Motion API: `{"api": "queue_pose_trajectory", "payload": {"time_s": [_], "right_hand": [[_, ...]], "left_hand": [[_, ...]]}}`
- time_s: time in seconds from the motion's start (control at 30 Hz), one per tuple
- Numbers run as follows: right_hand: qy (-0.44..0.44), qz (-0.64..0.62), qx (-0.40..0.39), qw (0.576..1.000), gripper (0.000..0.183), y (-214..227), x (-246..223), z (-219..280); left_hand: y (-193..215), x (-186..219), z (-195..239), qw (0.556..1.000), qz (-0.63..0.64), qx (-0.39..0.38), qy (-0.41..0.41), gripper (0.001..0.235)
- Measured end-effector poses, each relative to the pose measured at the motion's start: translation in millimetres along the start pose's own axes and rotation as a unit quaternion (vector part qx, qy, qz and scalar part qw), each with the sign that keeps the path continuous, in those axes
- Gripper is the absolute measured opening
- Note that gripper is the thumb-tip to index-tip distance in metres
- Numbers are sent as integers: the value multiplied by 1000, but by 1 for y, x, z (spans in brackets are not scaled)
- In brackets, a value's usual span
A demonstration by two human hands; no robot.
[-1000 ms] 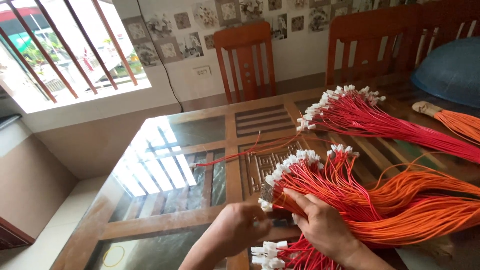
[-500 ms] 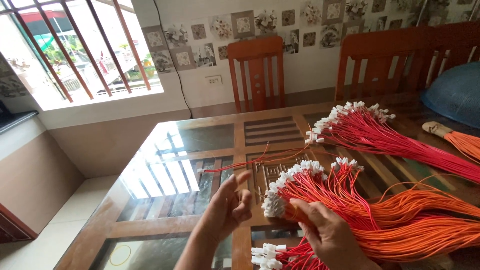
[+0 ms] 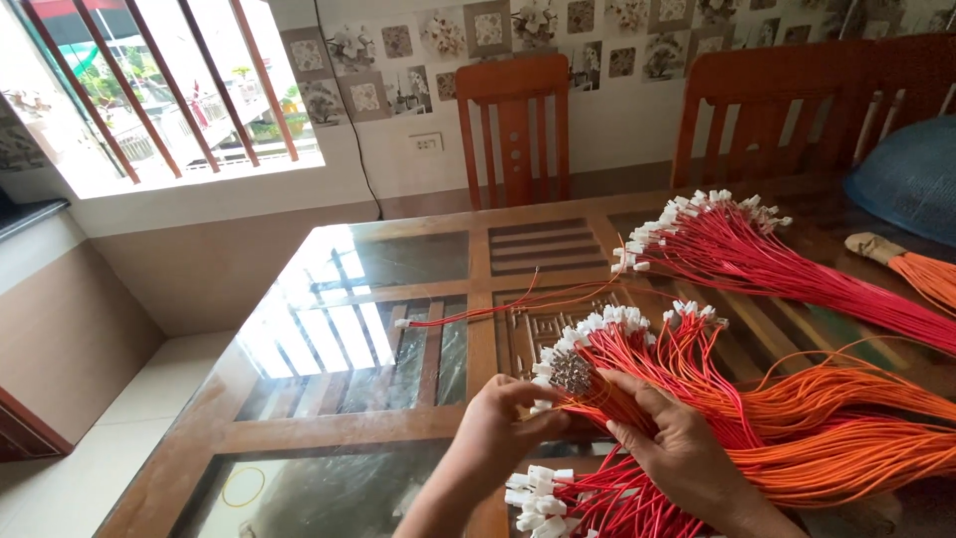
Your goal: The person repeatedly picks up red and orange LED wires with white connectors from a pile on a glass table and joins them together by hand. The person handles the wires one at a time, aligning and pressing the connectors to form connections.
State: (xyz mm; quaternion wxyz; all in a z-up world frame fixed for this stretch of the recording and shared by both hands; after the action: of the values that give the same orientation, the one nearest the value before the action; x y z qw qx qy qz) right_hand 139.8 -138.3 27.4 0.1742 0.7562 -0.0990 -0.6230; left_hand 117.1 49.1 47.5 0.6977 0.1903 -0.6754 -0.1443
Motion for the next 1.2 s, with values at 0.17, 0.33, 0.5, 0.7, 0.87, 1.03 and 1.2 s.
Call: {"api": "queue_pose_trajectory", "payload": {"time_s": [0.17,0.33,0.5,0.7,0.87,1.03,1.2], "right_hand": [[-20,-20,5,1000,62,2,8,-8],[173,108,32,978,57,-1,5,-4],[219,74,-55,971,53,-8,-23,8],[75,-8,-50,996,58,0,-3,-5],[-54,-85,-37,994,62,11,1,-5],[-84,-71,-32,993,62,10,4,-3],[13,-51,-28,998,59,1,-9,-2]], "left_hand": [[-3,43,30,950,-37,93,-297,6],[4,97,71,879,31,29,-476,14],[27,20,-14,941,308,-131,-60,89],[4,-63,-24,849,505,-5,155,71],[-12,-48,18,902,428,-21,49,26],[-3,-18,39,951,272,25,-145,15],[-25,56,82,913,-166,21,-371,18]]}}
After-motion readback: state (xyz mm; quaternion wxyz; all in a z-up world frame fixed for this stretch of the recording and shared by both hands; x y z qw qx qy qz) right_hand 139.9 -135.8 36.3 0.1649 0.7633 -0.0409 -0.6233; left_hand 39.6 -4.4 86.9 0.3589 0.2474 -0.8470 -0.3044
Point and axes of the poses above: each hand's wrist, its own z-axis away from the middle knuckle, its own y-axis out of the back of the hand, x = y × z, the point moved 9 cm from there along -z, towards the middle knuckle, and after that the axes turned 5 degrees about x, right-handed, at the moved point
